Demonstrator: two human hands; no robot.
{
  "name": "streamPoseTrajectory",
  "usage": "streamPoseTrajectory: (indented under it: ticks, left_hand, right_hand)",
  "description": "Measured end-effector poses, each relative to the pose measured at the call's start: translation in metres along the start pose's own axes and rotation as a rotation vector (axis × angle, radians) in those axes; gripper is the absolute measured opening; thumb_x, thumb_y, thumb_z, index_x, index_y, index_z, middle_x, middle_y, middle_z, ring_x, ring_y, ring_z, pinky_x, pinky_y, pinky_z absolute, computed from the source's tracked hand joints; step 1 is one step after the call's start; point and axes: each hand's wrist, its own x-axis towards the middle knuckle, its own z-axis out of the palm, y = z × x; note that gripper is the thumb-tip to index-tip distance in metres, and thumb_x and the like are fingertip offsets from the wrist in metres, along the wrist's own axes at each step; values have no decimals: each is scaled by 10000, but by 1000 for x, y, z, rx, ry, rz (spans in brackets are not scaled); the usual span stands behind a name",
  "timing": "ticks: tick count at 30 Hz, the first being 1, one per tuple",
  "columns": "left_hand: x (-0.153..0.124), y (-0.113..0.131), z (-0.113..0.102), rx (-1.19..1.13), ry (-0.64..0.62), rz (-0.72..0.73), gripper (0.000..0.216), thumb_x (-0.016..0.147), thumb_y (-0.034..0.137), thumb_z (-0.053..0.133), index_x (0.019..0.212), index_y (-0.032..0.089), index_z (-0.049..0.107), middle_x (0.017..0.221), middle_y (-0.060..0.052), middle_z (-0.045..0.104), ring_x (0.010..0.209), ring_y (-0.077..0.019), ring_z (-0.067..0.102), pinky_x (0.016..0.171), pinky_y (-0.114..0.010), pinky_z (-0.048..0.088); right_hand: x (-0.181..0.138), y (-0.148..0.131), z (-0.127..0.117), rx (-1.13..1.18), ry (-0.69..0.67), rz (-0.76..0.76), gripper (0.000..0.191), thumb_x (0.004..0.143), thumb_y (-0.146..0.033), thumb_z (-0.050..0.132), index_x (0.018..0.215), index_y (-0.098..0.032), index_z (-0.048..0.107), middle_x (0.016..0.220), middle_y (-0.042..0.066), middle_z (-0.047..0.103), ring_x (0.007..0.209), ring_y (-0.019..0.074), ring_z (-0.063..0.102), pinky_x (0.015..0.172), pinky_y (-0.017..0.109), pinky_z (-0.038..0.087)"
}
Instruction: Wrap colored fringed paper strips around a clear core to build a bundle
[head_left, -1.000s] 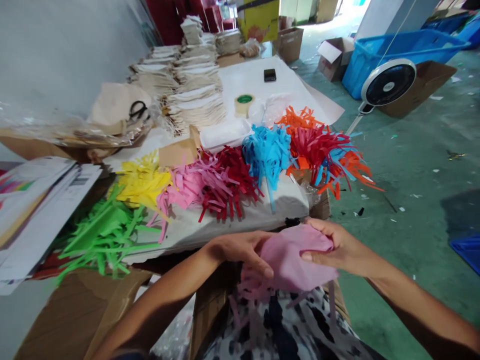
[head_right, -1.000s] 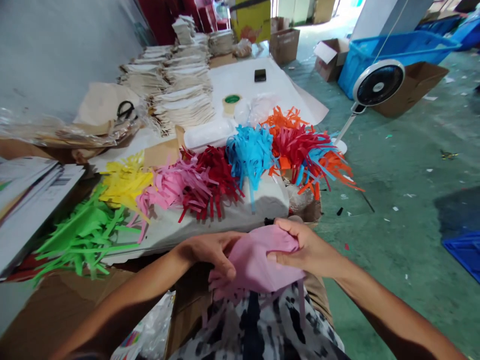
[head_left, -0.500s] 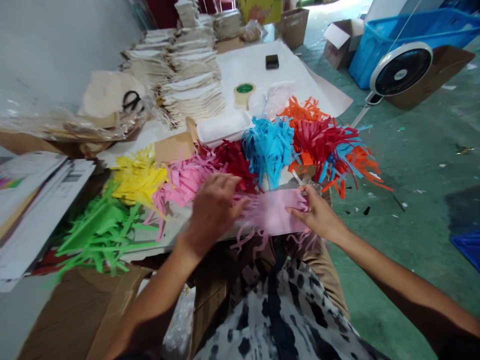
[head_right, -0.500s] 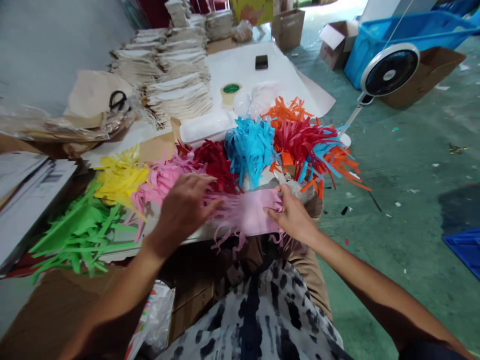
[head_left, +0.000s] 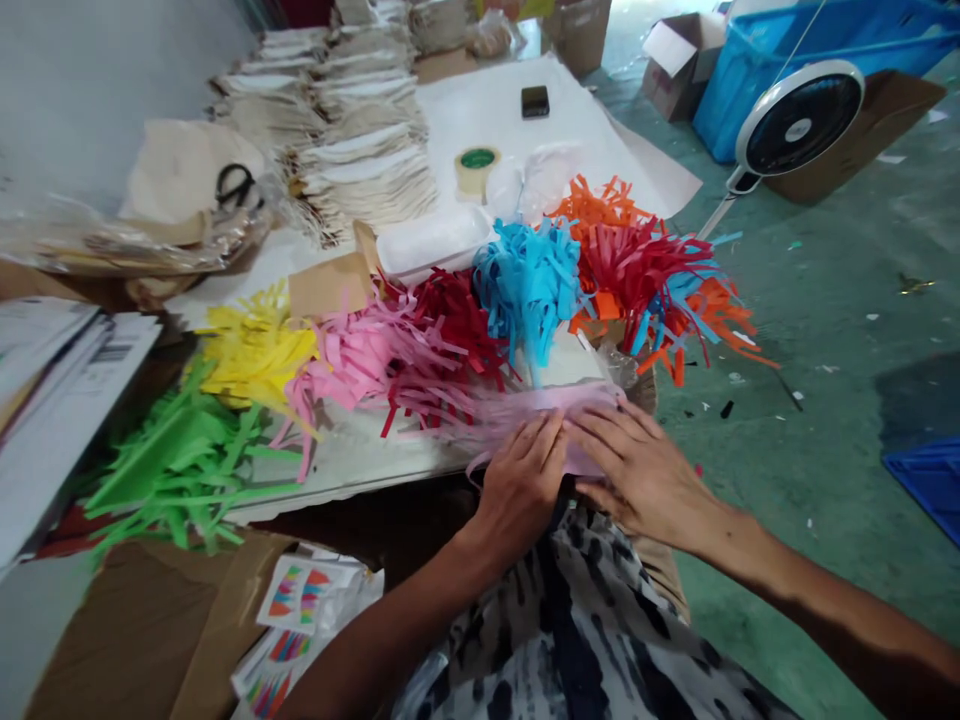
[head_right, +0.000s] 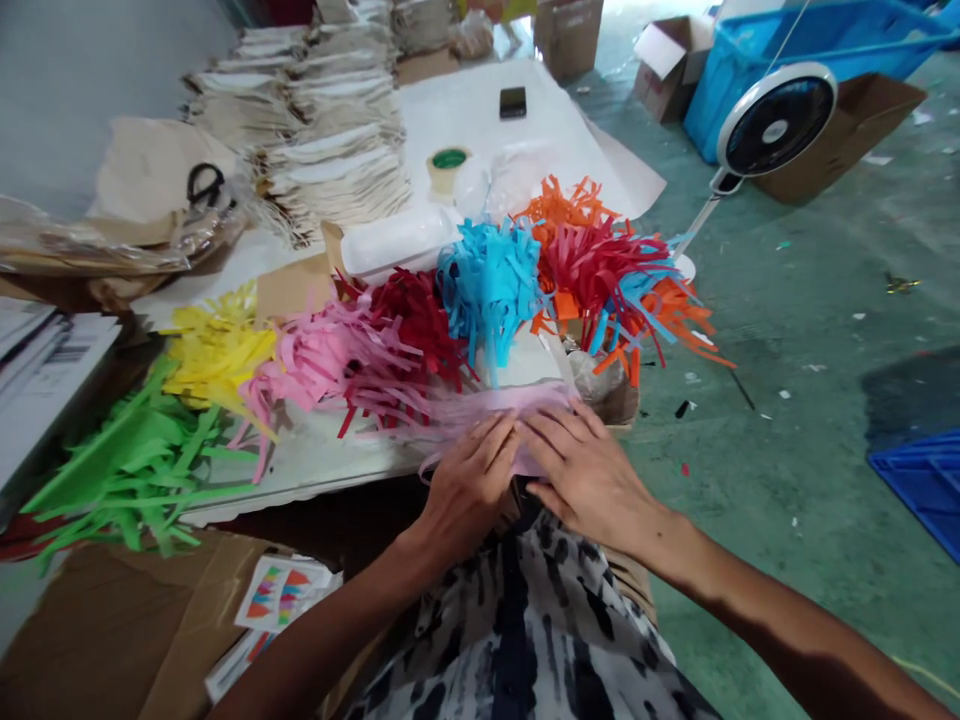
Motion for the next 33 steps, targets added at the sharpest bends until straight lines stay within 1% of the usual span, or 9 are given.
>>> streamPoseTrajectory:
  ticks: [2, 5, 7, 10, 14, 18, 22, 26, 33]
  left_hand:
    - [0, -1, -10, -50, 13, -7, 394, 1012, 133, 525, 1386, 149, 647, 1356, -188, 708, 1281, -335, 676, 1101, -473, 573]
    - [0, -10, -26, -156, -14, -40, 303, 994, 111, 567, 1261, 166, 699, 1193, -122, 757, 1115, -277, 694, 992, -434, 594]
    - [2, -19, -37, -234, -39, -126, 230, 986, 121, 597, 1168, 184, 723, 1137, -88, 767, 1074, -253, 678, 962, -414, 571]
    - [7, -30, -46, -322, -45, -299, 106, 1000, 219, 637, 1060, 198, 722, 1053, -60, 774, 1014, -230, 683, 897, -369, 534]
    - [16, -33, -45, -311, -17, -439, 130, 1023, 287, 618, 967, 203, 698, 902, -25, 741, 851, -193, 667, 767, -319, 476]
    - [20, -30, -34, -147, 36, -390, 242, 1020, 280, 613, 796, 201, 657, 825, -35, 700, 820, -208, 605, 764, -341, 427]
    - [23, -31, -24, 44, 57, -390, 230, 994, 253, 642, 771, 198, 636, 809, -50, 676, 812, -224, 565, 740, -354, 387]
    - [28, -36, -23, 72, 26, -398, 206, 993, 277, 658, 803, 196, 646, 806, -51, 684, 797, -224, 570, 712, -353, 365]
    - [35, -43, -23, 131, -61, -390, 259, 991, 309, 660, 760, 203, 610, 782, -46, 650, 771, -218, 581, 677, -348, 343]
  right_hand:
    - [-4, 4, 5, 29, 5, 33, 478, 1011, -254, 553, 1481, -183, 600, 1445, 155, 671, 1356, 344, 582, 1170, 622, 402]
    - [-4, 16, 1, 116, -26, 100, 360, 1044, -258, 520, 1355, -220, 698, 1381, 121, 708, 1249, 318, 631, 1039, 547, 479]
    - [1, 22, -6, 189, -37, 150, 304, 1053, -284, 534, 1277, -253, 737, 1331, 101, 725, 1197, 299, 650, 990, 502, 488]
    - [10, 27, -11, 337, -1, 254, 242, 1057, -323, 555, 1176, -263, 758, 1164, 74, 764, 1069, 253, 690, 929, 422, 504]
    - [20, 26, -7, 380, 63, 426, 230, 1049, -406, 580, 1081, -236, 730, 989, 49, 769, 886, 226, 701, 804, 355, 497]
    - [28, 23, 0, 247, 45, 493, 299, 1063, -459, 531, 969, -222, 686, 858, 43, 718, 801, 228, 661, 741, 347, 442]
    - [33, 19, 6, 60, 21, 510, 313, 1054, -475, 526, 911, -219, 636, 811, 53, 690, 740, 232, 629, 675, 343, 382]
    - [34, 17, 9, -40, 13, 531, 321, 1060, -493, 502, 916, -227, 611, 787, 52, 662, 702, 225, 606, 644, 341, 352]
    - [37, 11, 9, -84, -8, 510, 335, 1080, -481, 450, 910, -230, 594, 805, 75, 670, 741, 244, 611, 666, 365, 353]
